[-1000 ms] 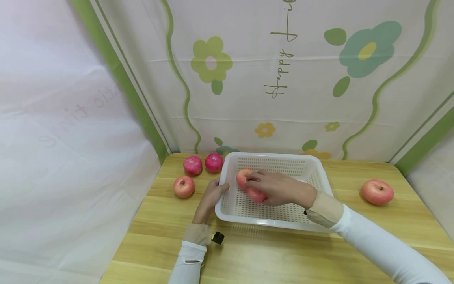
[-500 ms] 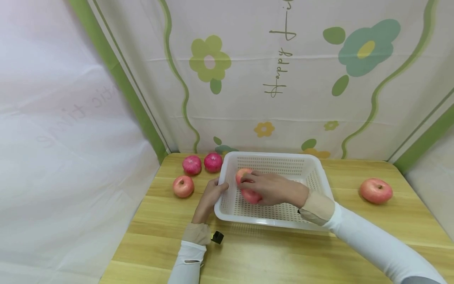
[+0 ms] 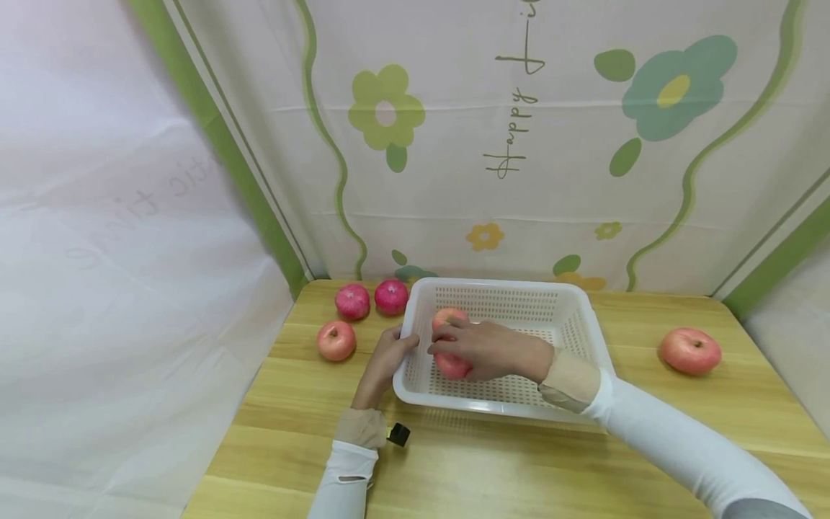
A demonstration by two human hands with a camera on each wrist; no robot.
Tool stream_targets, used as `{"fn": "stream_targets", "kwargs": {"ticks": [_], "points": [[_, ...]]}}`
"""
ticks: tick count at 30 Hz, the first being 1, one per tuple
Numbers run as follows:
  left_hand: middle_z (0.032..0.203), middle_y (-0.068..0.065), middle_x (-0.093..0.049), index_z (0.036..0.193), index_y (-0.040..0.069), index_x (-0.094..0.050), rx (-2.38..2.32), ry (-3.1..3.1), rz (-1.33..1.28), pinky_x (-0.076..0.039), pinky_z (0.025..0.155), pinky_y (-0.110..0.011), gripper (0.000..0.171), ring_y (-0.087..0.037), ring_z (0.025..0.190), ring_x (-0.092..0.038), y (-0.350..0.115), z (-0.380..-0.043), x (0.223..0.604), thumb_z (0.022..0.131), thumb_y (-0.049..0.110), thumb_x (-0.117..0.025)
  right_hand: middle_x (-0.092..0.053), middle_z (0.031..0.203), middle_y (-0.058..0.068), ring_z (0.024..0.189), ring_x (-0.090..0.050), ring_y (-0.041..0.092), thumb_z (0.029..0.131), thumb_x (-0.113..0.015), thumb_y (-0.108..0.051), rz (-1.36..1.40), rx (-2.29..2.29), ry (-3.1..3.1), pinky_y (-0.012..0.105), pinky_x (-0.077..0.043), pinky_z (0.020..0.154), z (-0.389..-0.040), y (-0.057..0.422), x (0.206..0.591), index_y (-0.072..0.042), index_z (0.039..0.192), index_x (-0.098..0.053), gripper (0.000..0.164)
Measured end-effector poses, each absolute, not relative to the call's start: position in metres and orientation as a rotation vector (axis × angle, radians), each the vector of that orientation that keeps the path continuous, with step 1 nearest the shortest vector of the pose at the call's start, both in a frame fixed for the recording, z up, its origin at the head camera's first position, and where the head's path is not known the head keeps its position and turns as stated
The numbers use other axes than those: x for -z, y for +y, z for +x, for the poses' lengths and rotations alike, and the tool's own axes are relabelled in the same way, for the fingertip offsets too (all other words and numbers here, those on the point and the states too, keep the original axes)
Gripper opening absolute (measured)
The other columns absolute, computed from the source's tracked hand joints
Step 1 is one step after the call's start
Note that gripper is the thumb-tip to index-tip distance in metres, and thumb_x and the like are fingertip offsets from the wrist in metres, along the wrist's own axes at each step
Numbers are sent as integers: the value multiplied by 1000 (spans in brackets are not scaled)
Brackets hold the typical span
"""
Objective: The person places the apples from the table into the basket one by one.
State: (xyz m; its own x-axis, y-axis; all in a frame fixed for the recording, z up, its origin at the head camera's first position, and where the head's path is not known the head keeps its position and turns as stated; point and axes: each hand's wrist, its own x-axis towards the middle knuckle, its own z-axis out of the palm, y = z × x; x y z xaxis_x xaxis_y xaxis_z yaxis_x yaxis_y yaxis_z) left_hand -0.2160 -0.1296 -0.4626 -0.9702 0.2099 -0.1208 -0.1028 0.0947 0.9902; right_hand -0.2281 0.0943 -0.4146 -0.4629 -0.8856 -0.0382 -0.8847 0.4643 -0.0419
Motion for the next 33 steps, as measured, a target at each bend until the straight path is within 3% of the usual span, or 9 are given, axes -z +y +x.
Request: {"fn": "stream_targets", "kwargs": {"ticks": [4, 8, 15, 23, 33], "points": [[121, -32, -56, 130, -11, -49, -1963, 2145, 97, -51, 85, -54, 42, -42, 104, -58, -129, -216, 463, 92, 6, -46, -46, 140, -6, 94, -57, 13, 76, -79, -23, -1611, 14, 2616, 36, -55, 68, -228, 92, 419, -29, 138, -51, 68], [121, -33, -56, 129, -12, -50, -1958, 2160, 99, -52, 85, -54, 42, -44, 105, -57, -129, -216, 463, 92, 6, -47, -49, 137, -4, 106, -55, 15, 75, -79, -23, -1680, 8, 2611, 36, -55, 74, -228, 90, 424, -25, 135, -54, 65], [121, -34, -55, 129, -12, -50, -1948, 2181, 107, -51, 85, -54, 43, -45, 105, -57, -128, -216, 464, 90, 6, -47, -51, 135, -5, 113, -52, 14, 73, -81, -31, -1755, -21, 2602, 35, -56, 67, -228, 87, 431, -24, 133, -55, 65], [121, -33, -56, 129, -12, -50, -1936, 2195, 104, -52, 84, -53, 42, -41, 102, -59, -128, -216, 464, 91, 7, -48, -52, 134, -3, 114, -51, 16, 76, -79, -37, -1796, -51, 2586, 35, -56, 70, -230, 84, 436, -22, 132, -56, 63], [123, -33, -56, 129, -11, -51, -1914, 2222, 90, -53, 84, -50, 42, -37, 101, -60, -127, -215, 462, 91, 7, -47, -54, 132, -4, 116, -49, 15, 73, -81, -33, -1862, -44, 2564, 32, -51, 89, -230, 82, 441, -21, 132, -57, 64]]}}
